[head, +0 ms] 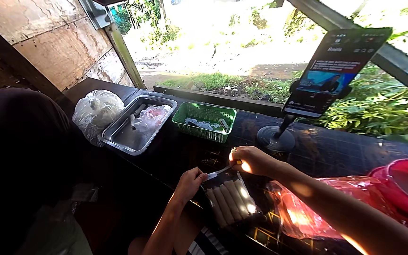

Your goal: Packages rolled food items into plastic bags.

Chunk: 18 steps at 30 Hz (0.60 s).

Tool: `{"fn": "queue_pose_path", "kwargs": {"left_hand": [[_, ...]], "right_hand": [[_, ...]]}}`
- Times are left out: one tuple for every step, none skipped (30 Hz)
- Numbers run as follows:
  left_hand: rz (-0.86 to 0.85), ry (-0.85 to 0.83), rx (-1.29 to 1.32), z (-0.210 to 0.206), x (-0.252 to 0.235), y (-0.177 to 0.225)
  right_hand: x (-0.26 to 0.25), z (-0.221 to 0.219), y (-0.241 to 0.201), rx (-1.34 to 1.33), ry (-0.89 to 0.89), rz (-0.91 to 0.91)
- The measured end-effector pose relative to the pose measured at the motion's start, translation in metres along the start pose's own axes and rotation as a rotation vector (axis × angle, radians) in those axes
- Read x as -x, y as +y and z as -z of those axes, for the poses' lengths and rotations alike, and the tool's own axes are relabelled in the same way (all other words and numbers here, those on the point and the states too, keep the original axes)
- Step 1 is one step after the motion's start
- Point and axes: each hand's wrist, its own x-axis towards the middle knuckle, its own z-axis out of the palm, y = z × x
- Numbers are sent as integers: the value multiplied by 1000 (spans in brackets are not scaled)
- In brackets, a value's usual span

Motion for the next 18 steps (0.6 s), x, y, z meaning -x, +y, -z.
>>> {"fn": "queue_pose_path", "kwargs": {"left_hand": [[-6, 23, 14, 0, 0, -2], [-12, 44, 29, 0, 1, -4], [-15, 63, 34, -1, 1, -4], [-17, 82, 25, -2, 2, -4], [-14, 97, 7, -3, 3, -3], [-14, 112, -14, -4, 5, -2], [-20, 129, -32, -5, 6, -1], [-32, 146, -48, -6, 7, -1], [-41, 156, -61, -7, 8, -1], [-45, 160, -77, -7, 9, 0], [-47, 163, -95, -7, 9, 1], [-52, 169, -112, -8, 9, 2], [-57, 176, -127, -8, 9, 3], [-62, 183, -140, -9, 9, 4], [-70, 190, -152, -9, 10, 4], [-84, 201, -167, -10, 10, 4], [-100, 214, -184, -11, 10, 3], [-117, 228, -207, -12, 10, 1]], "right_hand": [[0, -2, 1, 14, 45, 14], [0, -4, 2, 29, 82, 19], [1, -5, 4, 40, 105, 16], [1, -6, 5, 53, 117, 3], [2, -6, 6, 68, 134, -3], [2, -5, 7, 78, 164, -8], [2, -4, 7, 78, 193, -24], [2, -2, 5, 72, 209, -56], [1, 0, 2, 58, 212, -79], [0, 1, -1, 33, 191, -92], [-2, 2, -4, 3, 143, -89], [-4, 3, -5, -34, 67, -87], [-8, 3, -6, -72, -25, -82], [-12, 3, -8, -99, -129, -86], [-17, 4, -9, -106, -217, -92], [-22, 3, -11, -97, -270, -104], [-25, 4, -14, -89, -297, -135], [-28, 5, -18, -81, -311, -180]]}}
